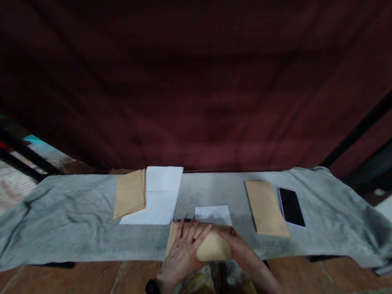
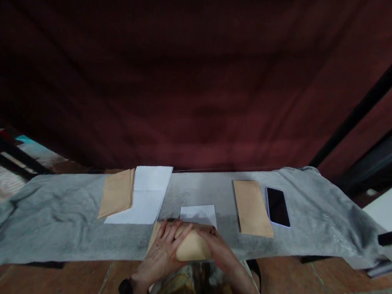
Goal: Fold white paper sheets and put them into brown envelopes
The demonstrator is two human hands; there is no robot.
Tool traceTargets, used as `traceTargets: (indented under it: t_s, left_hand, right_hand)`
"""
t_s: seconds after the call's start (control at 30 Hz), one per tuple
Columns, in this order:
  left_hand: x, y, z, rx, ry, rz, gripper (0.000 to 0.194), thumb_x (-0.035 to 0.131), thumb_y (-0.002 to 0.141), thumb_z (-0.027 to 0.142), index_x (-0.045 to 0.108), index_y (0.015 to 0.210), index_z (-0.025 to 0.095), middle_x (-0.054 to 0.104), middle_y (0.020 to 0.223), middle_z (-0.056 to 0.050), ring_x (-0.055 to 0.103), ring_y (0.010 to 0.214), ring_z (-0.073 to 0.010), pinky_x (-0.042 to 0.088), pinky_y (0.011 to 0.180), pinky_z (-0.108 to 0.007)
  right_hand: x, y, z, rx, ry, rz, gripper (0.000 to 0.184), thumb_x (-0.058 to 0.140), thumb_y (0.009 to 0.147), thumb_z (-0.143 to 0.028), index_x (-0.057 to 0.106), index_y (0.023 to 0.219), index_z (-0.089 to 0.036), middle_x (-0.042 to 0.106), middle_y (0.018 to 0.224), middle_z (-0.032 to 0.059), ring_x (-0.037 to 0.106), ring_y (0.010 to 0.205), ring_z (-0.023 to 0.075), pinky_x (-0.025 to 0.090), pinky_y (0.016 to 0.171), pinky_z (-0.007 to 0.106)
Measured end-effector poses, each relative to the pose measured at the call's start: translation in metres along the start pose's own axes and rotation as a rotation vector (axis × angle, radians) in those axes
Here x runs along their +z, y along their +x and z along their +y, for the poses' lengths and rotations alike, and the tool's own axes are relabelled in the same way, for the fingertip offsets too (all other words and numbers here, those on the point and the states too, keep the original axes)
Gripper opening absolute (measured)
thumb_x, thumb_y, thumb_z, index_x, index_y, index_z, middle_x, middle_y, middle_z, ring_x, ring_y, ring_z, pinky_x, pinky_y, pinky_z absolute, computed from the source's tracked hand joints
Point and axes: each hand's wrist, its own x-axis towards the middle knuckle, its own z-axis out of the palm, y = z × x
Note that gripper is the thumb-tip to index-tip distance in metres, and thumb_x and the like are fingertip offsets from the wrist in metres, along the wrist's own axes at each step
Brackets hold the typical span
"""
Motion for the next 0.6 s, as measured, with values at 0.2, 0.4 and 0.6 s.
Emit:
traceTargets:
  t_s: [0.2, 0.4, 0.6]
  left_hand:
    - [-0.006, -0.028, -0.027, -0.186, 0.034, 0.024, 0.104, 0.075, 0.073, 0.039, 0.019, 0.160, 0.030, 0.055, 0.140, -0.011, 0.047, 0.134, -0.0356, 0.020, 0.120, -0.060]
    - [-0.005, -0.072, -0.038, -0.317, 0.084, 0.016, 0.108, 0.072, 0.065, 0.026, 0.018, 0.159, 0.028, 0.052, 0.146, -0.011, 0.047, 0.134, -0.0353, 0.023, 0.118, -0.054]
    - [0.012, -0.094, -0.040, -0.427, 0.118, 0.046, 0.109, 0.072, 0.064, 0.027, 0.018, 0.159, 0.027, 0.044, 0.153, -0.015, 0.046, 0.134, -0.0372, 0.025, 0.116, -0.053]
  right_hand:
    - [-0.020, 0.032, -0.026, -0.098, -0.513, -0.119, 0.055, 0.036, 0.097, -0.057, 0.070, 0.111, -0.015, 0.073, 0.105, 0.0128, 0.069, 0.091, 0.0246, 0.055, 0.082, 0.039]
    - [-0.020, 0.099, -0.032, -0.157, -0.817, -0.113, 0.042, 0.065, 0.074, -0.020, 0.070, 0.116, -0.023, 0.068, 0.125, 0.0094, 0.057, 0.119, 0.0275, 0.039, 0.108, 0.044]
    - [-0.001, 0.118, -0.018, -0.103, -0.976, -0.083, 0.055, 0.071, 0.059, -0.008, 0.069, 0.113, -0.020, 0.056, 0.139, 0.0150, 0.038, 0.136, 0.0370, 0.024, 0.114, 0.055]
